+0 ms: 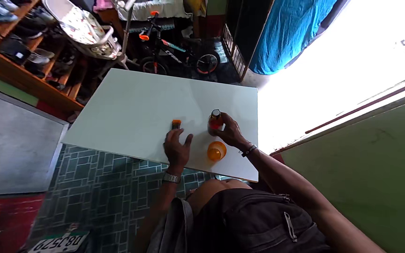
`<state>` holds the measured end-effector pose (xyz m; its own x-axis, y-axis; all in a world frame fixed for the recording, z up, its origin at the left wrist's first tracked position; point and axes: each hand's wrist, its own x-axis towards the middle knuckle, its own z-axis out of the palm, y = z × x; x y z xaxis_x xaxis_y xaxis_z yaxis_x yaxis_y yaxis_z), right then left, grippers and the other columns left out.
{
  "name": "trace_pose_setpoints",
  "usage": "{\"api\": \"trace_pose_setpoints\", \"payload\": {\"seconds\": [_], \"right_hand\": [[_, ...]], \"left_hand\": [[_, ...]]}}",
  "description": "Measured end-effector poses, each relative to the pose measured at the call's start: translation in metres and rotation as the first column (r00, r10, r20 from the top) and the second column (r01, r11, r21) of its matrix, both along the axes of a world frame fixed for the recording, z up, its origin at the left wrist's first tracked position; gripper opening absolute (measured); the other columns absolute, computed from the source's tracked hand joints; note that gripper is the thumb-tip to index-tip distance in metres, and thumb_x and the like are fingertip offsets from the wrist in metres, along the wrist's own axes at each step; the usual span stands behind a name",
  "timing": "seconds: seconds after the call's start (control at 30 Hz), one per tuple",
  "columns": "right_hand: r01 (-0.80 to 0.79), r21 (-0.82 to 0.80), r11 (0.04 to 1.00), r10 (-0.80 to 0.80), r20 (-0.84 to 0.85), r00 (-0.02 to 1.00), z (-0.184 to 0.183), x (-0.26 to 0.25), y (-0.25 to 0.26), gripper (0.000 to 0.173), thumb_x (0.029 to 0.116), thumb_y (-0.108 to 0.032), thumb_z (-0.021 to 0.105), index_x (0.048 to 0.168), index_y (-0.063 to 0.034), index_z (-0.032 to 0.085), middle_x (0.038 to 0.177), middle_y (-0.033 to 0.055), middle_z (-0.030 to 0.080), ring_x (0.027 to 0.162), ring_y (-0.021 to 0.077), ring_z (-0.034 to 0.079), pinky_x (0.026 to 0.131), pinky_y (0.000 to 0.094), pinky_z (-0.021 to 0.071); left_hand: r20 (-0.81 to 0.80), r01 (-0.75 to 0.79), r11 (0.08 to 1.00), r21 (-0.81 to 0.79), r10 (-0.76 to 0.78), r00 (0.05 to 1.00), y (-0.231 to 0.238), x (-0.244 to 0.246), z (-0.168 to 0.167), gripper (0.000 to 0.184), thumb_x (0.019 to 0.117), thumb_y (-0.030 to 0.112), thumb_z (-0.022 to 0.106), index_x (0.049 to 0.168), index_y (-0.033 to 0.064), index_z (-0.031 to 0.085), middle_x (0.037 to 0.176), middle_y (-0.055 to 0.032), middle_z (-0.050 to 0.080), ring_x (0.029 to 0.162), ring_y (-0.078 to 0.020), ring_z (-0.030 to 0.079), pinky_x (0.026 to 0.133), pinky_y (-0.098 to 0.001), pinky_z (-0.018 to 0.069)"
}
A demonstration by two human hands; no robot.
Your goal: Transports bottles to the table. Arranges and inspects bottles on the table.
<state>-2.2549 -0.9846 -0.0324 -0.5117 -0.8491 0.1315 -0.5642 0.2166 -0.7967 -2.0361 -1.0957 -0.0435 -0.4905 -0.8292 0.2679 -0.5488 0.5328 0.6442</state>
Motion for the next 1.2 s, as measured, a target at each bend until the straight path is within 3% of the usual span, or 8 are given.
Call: {"api": "trace_pose_setpoints", "payload": {"seconds": [0.13,0.27,0.43,0.57,0.73,0.83,1.03,1.2], "right_hand": [[-0.079,-0.231,0.97,0.094,0.055,0.994,0.052,0.005,0.007,0.069,0.0791,-0.038,0.085,0.134,-0.0058,0.058,0.119,0.0119,0.066,0.106,0.0193,0.067,0.09,0.0408,0.0582],[-0.15,-0.312,0.938,0.19,0.101,0.977,0.109,0.021,0.021,0.07,0.0729,-0.037,0.086,0.131,-0.0082,0.059,0.115,0.0059,0.066,0.098,0.0118,0.068,0.08,0.0315,0.061],[-0.203,-0.383,0.901,0.266,0.116,0.957,0.127,0.036,0.035,0.073,0.0716,-0.041,0.087,0.132,-0.0095,0.061,0.112,0.0028,0.065,0.097,0.0083,0.066,0.079,0.0262,0.06],[-0.271,-0.425,0.864,0.373,0.179,0.911,0.125,0.041,0.039,0.072,0.0733,-0.039,0.086,0.133,-0.0087,0.061,0.113,0.0025,0.066,0.099,0.0088,0.067,0.082,0.0275,0.0609],[-0.519,-0.445,0.73,0.649,0.21,0.731,0.12,0.049,0.035,0.07,0.0766,-0.043,0.084,0.13,-0.0036,0.061,0.111,0.0016,0.067,0.099,0.0062,0.067,0.086,0.0263,0.0603],[-0.653,-0.394,0.647,0.761,0.282,0.584,0.115,0.055,0.029,0.07,0.0771,-0.046,0.083,0.128,-0.002,0.063,0.111,0.0018,0.07,0.099,0.0056,0.068,0.087,0.0261,0.0596],[-0.768,-0.34,0.542,0.832,0.348,0.433,0.118,0.057,0.025,0.067,0.0757,-0.044,0.081,0.126,-0.0036,0.064,0.102,-0.0005,0.072,0.09,0.0044,0.069,0.077,0.024,0.0614],[-0.71,-0.306,0.634,0.769,0.353,0.534,0.12,0.046,0.027,0.063,0.0803,-0.047,0.078,0.127,-0.0067,0.063,0.098,-0.0019,0.071,0.082,0.0045,0.069,0.069,0.0227,0.0608]], "left_hand": [[-0.443,0.243,0.97,-0.009,-0.221,0.869,0.02,-0.034,0.077,0.049,0.0923,0.03,0.078,0.13,0.0008,0.066,0.122,-0.0141,0.069,0.109,-0.0209,0.068,0.096,-0.0394,0.057],[-0.672,0.295,0.951,-0.096,-0.281,0.686,0.037,-0.048,0.134,0.032,0.0924,0.014,0.077,0.12,-0.0003,0.07,0.111,-0.0081,0.073,0.1,-0.0153,0.07,0.09,-0.033,0.0597],[-0.737,0.243,0.945,-0.218,-0.323,0.594,0.051,-0.041,0.156,0.01,0.0972,0.004,0.069,0.105,-0.0017,0.073,0.099,-0.0048,0.073,0.088,-0.01,0.07,0.08,-0.0272,0.0611],[-0.785,0.278,0.947,-0.16,-0.293,0.546,0.052,-0.032,0.153,0.01,0.1018,0.008,0.063,0.105,0.0015,0.068,0.091,-0.0015,0.07,0.077,-0.0082,0.066,0.072,-0.0262,0.0586],[-0.753,0.318,0.944,0.092,-0.143,0.643,0.045,-0.011,0.156,0.011,0.1078,0.02,0.054,0.111,0.0144,0.063,0.095,0.0004,0.07,0.064,-0.0056,0.063,0.054,-0.0182,0.0544],[-0.688,0.419,0.898,0.135,-0.22,0.692,0.033,0.009,0.163,0.012,0.1067,0.016,0.054,0.11,0.0094,0.063,0.092,-0.0029,0.069,0.057,-0.0058,0.06,0.048,-0.0174,0.0522],[-0.522,0.532,0.844,-0.066,-0.483,0.703,-0.003,0.027,0.202,0.01,0.0992,0.013,0.067,0.102,0.0036,0.072,0.091,0.0032,0.073,0.078,-0.0039,0.068,0.072,-0.0233,0.059],[-0.47,0.61,0.766,-0.203,-0.623,0.626,0.021,0.023,0.23,0.009,0.098,0.008,0.068,0.099,-0.0001,0.072,0.097,-0.0036,0.074,0.093,-0.0102,0.071,0.087,-0.03,0.0607]]}}
